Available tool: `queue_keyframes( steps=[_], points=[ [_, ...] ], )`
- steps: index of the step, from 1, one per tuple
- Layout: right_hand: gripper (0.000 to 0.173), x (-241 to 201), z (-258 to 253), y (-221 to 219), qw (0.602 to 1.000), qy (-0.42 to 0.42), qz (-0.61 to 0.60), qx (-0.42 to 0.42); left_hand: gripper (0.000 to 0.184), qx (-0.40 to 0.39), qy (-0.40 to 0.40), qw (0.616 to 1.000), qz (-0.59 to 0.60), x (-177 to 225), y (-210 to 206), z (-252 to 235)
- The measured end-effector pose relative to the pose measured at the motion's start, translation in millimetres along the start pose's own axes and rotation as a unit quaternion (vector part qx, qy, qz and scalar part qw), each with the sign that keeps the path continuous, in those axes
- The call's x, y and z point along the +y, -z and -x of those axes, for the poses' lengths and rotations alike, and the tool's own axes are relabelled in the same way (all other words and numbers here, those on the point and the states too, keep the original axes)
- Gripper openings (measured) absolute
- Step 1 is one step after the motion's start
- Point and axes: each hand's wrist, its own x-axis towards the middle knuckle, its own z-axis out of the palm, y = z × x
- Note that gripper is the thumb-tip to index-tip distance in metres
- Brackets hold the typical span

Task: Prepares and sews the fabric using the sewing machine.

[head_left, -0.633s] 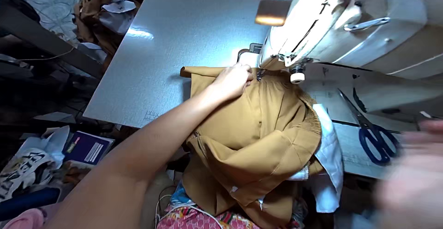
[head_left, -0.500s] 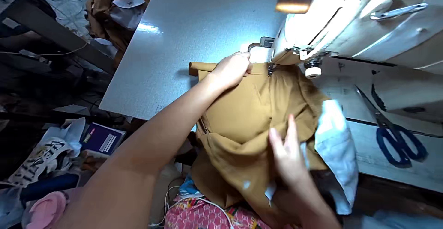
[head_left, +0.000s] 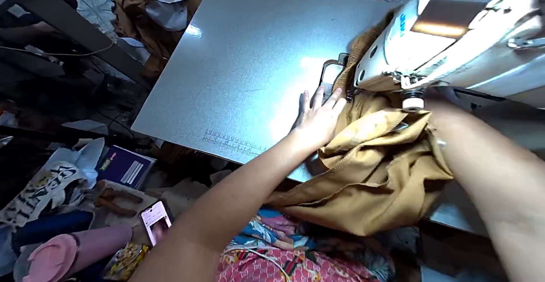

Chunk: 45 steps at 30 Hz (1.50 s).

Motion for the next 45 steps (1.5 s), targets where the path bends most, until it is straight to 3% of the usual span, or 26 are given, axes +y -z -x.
queue_keyframes(
  steps=[2, 4, 6, 8, 9, 11, 13, 15, 19, 21, 23, 26, 29, 31, 33, 35, 38, 40, 45],
  points=[
    [0.018, 31, 17, -16, 0.973, 0.138, -0.111, 0.147, 0.071, -0.038, -0.002, 0.999, -0.021, -3, 4, -2],
    [0.017, 62, 21, -26, 0.929, 0.219, -0.195, 0.224, 0.092, -0.061, -0.005, 0.998, -0.032, -3, 7, -3],
    [0.032, 66, 64, -17, 0.937, 0.222, -0.145, 0.228, 0.103, -0.062, -0.009, 0.998, -0.025, -5, 5, -1],
    [0.042, 44, 154, -33, 0.932, 0.123, -0.120, 0.320, 0.110, -0.057, -0.014, 0.998, -0.022, -6, 4, 2],
    [0.048, 25, 192, -55, 0.906, 0.088, -0.159, 0.382, 0.110, -0.056, -0.014, 0.998, -0.024, -6, 4, 3],
    [0.053, -26, 229, -111, 0.831, 0.122, -0.255, 0.479, 0.108, -0.055, -0.009, 0.998, -0.024, -5, 5, 4],
    [0.059, -53, 220, -162, 0.824, 0.161, -0.291, 0.459, 0.103, -0.053, -0.008, 0.998, -0.029, -6, 6, 6],
    [0.062, -23, 187, -191, 0.858, 0.151, -0.244, 0.427, 0.104, -0.060, -0.011, 0.997, -0.042, -7, 5, 6],
    [0.081, 80, 166, -175, 0.906, 0.111, -0.133, 0.387, 0.099, -0.056, 0.003, 0.997, -0.059, -3, 6, 6],
    [0.080, 98, 176, -161, 0.927, 0.100, -0.080, 0.352, 0.095, -0.049, 0.011, 0.997, -0.060, 1, 6, 5],
    [0.066, 89, 203, -143, 0.940, 0.092, -0.072, 0.319, 0.091, -0.038, 0.003, 0.997, -0.066, 2, 3, 9],
    [0.064, 38, 231, -123, 0.915, 0.123, -0.079, 0.376, 0.078, 0.007, -0.049, 0.997, -0.060, 7, -9, 28],
    [0.071, -1, 211, -124, 0.886, 0.242, -0.088, 0.386, 0.062, 0.017, -0.110, 0.993, -0.031, 10, -26, 54],
    [0.055, -7, 196, -131, 0.859, 0.317, -0.108, 0.387, 0.043, 0.042, -0.160, 0.986, 0.000, 8, -35, 74],
    [0.029, -6, 189, -139, 0.826, 0.368, -0.114, 0.412, 0.047, 0.071, -0.192, 0.979, 0.020, 5, -44, 94],
    [0.027, -3, 187, -144, 0.810, 0.393, -0.126, 0.417, 0.063, 0.137, -0.193, 0.972, -0.007, 7, -59, 104],
    [0.029, -2, 186, -139, 0.785, 0.406, -0.170, 0.436, 0.035, 0.305, -0.194, 0.932, -0.003, 19, -73, 101],
    [0.028, -1, 188, -132, 0.763, 0.407, -0.211, 0.456, 0.021, 0.374, -0.206, 0.902, 0.070, 23, -65, 98],
    [0.026, 10, 188, -109, 0.737, 0.412, -0.265, 0.465, 0.022, 0.240, -0.249, 0.855, 0.386, 22, -23, 87]
  ],
)
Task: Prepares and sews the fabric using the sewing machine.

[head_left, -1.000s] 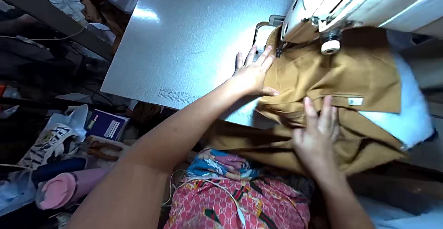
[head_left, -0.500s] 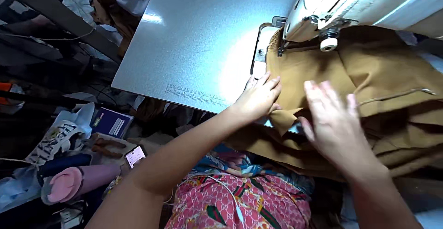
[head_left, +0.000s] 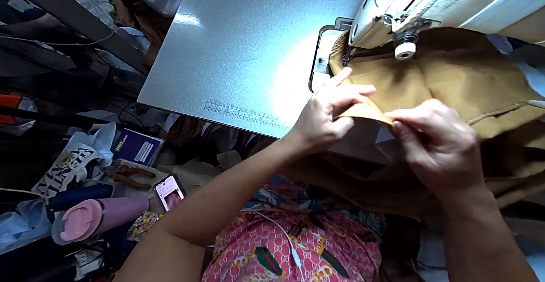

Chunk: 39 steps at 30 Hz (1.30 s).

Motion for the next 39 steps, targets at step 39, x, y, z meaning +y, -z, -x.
queue_keyframes(
  steps=[39],
  points=[
    [0.020, -37, -38, -8, 0.987, -0.163, -0.016, -0.006, 0.022, 0.017, 0.004, 1.000, -0.011, 6, 16, -18]
  ],
)
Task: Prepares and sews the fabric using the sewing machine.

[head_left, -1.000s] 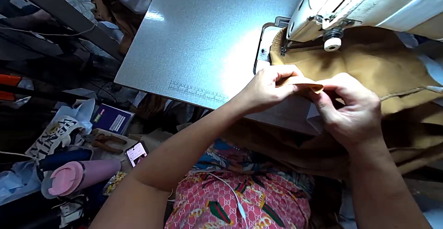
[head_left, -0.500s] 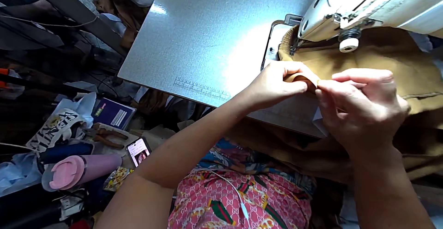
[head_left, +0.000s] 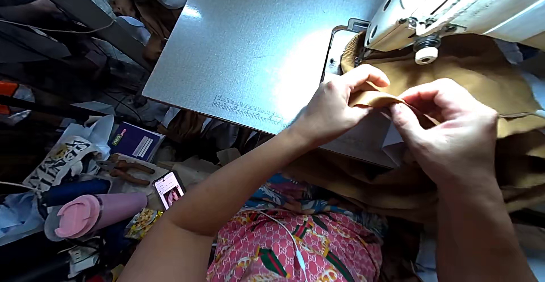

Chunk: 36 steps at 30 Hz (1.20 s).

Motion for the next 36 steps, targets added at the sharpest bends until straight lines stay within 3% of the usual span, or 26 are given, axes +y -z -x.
queue_keyframes(
  steps=[4, 7, 10, 15, 22, 28, 36],
  points=[
    [0.023, -2, 1, 2, 0.988, 0.084, 0.108, 0.075, 0.011, 0.093, -0.170, 0.940, -0.282, 2, 12, 0],
    [0.023, 1, 1, 2, 0.976, 0.098, 0.154, 0.121, 0.011, 0.060, -0.275, 0.900, -0.334, 2, 27, 2],
    [0.023, 3, -1, -1, 0.971, 0.099, 0.161, 0.148, 0.017, 0.024, -0.307, 0.879, -0.363, 2, 32, 2],
    [0.025, 11, 0, 2, 0.972, 0.071, 0.160, 0.154, 0.017, 0.007, -0.256, 0.877, -0.406, 14, 28, 3],
    [0.021, 2, 2, -7, 0.966, 0.066, 0.140, 0.208, 0.018, 0.086, -0.163, 0.863, -0.470, 36, 4, 3],
    [0.020, -9, 8, -22, 0.963, 0.085, 0.133, 0.218, 0.024, 0.077, -0.023, 0.914, -0.399, 63, -25, 1],
    [0.021, -12, 10, -18, 0.971, 0.108, 0.118, 0.178, 0.029, 0.056, 0.002, 0.935, -0.351, 70, -24, 5]
  ],
)
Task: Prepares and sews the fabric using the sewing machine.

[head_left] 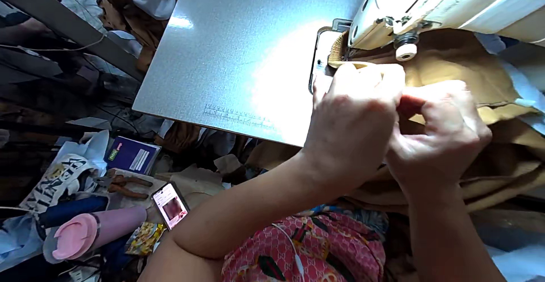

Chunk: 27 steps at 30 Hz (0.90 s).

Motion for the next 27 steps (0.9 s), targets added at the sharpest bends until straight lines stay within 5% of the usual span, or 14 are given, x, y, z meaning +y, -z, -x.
queue_keyframes(
  steps=[7, 11, 15, 19, 23, 27],
  points=[
    [0.023, 6, -3, 6, 0.999, 0.018, -0.006, -0.026, 0.035, -0.026, -0.017, 0.998, 0.049, -9, 9, 0],
    [0.022, 12, -5, 11, 0.998, 0.050, 0.016, -0.037, 0.012, 0.032, -0.143, 0.986, -0.084, -34, 6, -7],
    [0.022, 12, -9, 11, 0.996, 0.071, 0.048, -0.029, 0.013, 0.047, -0.263, 0.962, -0.049, -51, 6, -19],
    [0.018, 11, -10, 11, 0.993, 0.095, 0.059, -0.028, 0.015, 0.039, -0.296, 0.954, -0.031, -61, 4, -17],
    [0.020, 10, -2, 9, 0.990, 0.122, 0.052, -0.050, 0.020, 0.014, -0.290, 0.957, -0.009, -67, 3, -8],
    [0.022, 11, 11, 14, 0.983, 0.133, 0.003, -0.130, 0.021, -0.103, -0.303, 0.946, 0.058, -80, 6, 1]
  ],
)
